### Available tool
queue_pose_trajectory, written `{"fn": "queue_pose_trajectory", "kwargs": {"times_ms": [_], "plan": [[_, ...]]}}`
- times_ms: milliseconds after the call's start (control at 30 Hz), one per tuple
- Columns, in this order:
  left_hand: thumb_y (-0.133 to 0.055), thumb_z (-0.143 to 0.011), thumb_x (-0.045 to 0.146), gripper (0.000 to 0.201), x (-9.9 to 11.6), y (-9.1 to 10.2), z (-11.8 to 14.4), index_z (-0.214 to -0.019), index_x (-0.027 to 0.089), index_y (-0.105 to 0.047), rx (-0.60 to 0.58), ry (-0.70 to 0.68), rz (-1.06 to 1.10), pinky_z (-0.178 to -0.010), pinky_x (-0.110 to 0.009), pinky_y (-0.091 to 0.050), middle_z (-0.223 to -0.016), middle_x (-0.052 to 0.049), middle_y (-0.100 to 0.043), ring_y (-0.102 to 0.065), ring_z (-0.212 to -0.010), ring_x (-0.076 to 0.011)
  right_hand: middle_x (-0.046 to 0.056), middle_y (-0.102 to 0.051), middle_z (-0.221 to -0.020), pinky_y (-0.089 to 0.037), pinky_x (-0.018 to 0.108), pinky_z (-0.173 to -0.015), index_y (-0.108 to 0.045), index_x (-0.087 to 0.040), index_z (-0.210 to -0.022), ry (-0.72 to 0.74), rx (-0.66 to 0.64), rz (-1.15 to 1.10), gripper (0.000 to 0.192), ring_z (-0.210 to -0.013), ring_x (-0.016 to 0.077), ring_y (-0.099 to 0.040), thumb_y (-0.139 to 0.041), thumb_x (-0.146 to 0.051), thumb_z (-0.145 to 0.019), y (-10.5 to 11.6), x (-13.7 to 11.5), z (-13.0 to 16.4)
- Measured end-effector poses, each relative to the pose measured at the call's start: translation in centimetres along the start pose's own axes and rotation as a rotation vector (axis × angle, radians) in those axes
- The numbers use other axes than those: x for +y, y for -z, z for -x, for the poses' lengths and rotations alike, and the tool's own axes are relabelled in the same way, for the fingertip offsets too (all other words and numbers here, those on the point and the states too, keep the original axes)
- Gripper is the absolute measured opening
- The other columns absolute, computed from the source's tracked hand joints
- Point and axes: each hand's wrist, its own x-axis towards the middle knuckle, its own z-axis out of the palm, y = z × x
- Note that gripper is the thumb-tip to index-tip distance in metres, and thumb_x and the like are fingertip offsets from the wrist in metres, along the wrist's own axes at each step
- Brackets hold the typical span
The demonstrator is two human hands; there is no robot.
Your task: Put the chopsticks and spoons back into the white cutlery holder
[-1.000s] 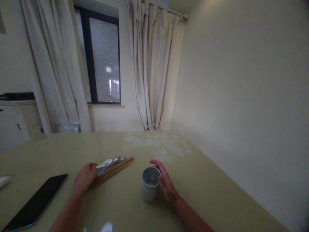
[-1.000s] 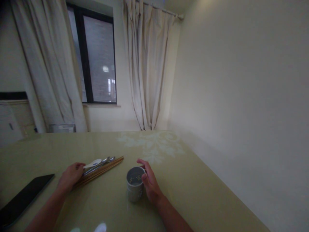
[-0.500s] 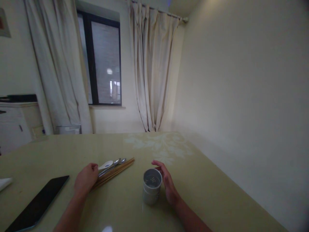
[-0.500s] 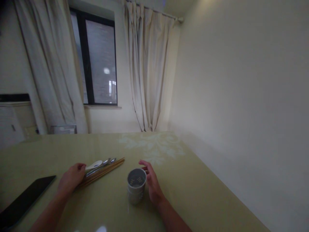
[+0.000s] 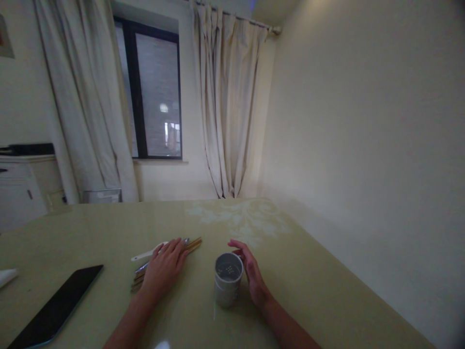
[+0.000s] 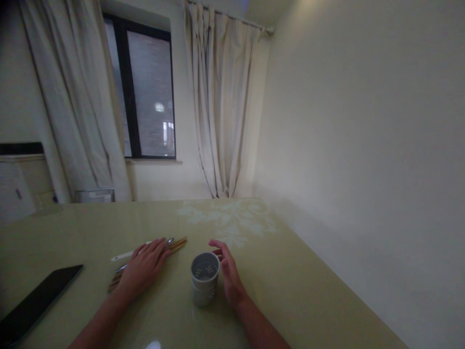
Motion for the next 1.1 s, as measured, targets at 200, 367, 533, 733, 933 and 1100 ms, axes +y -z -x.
{"fn": "queue_pose_trajectory", "kwargs": {"times_ms": [200, 367, 533, 733, 933, 1100], "plan": [[-0.051, -0.099, 0.054, 0.062, -0.6, -1.3, 0.4, -0.155, 0.026, -0.054, -0.024, 0.003, -0.058, -0.131, -0.054, -0.017, -0.166, -0.010, -0.048, -0.042, -0.155, -0.0323, 0.012, -0.062, -0.141, -0.048, 0.049, -0.107, -0.059, -0.029, -0.143, 0.019, 0.034, 0.031, 0.079, -0.119, 0.0333, -0.059, -0.026, -0.084, -0.097, 0.2, 0.0, -0.1], [-0.049, -0.098, 0.056, 0.067, -1.3, -1.9, 0.6, -0.157, 0.025, -0.051, -0.029, 0.048, -0.035, -0.131, -0.056, -0.015, -0.167, -0.010, -0.047, -0.039, -0.157, -0.0319, 0.012, -0.063, -0.142, -0.049, 0.048, -0.104, -0.061, -0.028, -0.142, 0.036, 0.038, 0.047, 0.081, -0.119, 0.0330, -0.060, -0.023, -0.084, -0.097, 0.3, 0.0, -0.4], [-0.046, -0.099, 0.058, 0.069, -1.3, -2.0, 0.7, -0.159, 0.025, -0.048, -0.038, 0.087, -0.050, -0.131, -0.055, -0.015, -0.167, -0.010, -0.046, -0.039, -0.157, -0.0309, 0.012, -0.064, -0.141, -0.049, 0.047, -0.104, -0.061, -0.029, -0.141, 0.032, 0.039, 0.058, 0.081, -0.117, 0.0327, -0.060, -0.023, -0.085, -0.097, 0.3, 0.0, -0.5], [-0.044, -0.099, 0.060, 0.072, -0.8, -1.2, 0.6, -0.161, 0.023, -0.045, -0.083, 0.128, -0.114, -0.132, -0.057, -0.012, -0.170, -0.011, -0.041, -0.035, -0.159, -0.0321, 0.012, -0.063, -0.142, -0.050, 0.046, -0.101, -0.061, -0.029, -0.141, 0.050, 0.049, 0.033, 0.078, -0.118, 0.0327, -0.061, -0.025, -0.083, -0.098, 0.5, -0.2, -0.4], [-0.040, -0.100, 0.060, 0.073, -0.8, -1.0, 0.5, -0.160, 0.019, -0.046, -0.037, 0.237, -0.113, -0.131, -0.058, -0.015, -0.170, -0.014, -0.041, -0.035, -0.158, -0.0338, 0.012, -0.064, -0.141, -0.049, 0.045, -0.101, -0.061, -0.028, -0.141, 0.074, 0.028, 0.066, 0.081, -0.118, 0.0328, -0.060, -0.027, -0.086, -0.096, 0.3, -0.9, -0.2], [-0.036, -0.101, 0.059, 0.073, -1.3, -1.3, 0.5, -0.159, 0.015, -0.048, -0.074, 0.253, -0.108, -0.130, -0.057, -0.019, -0.166, -0.017, -0.047, -0.041, -0.155, -0.0329, 0.013, -0.064, -0.138, -0.050, 0.043, -0.100, -0.059, -0.027, -0.143, 0.075, -0.016, 0.086, 0.086, -0.116, 0.0329, -0.060, -0.031, -0.091, -0.091, -0.3, -1.8, 0.0]]}}
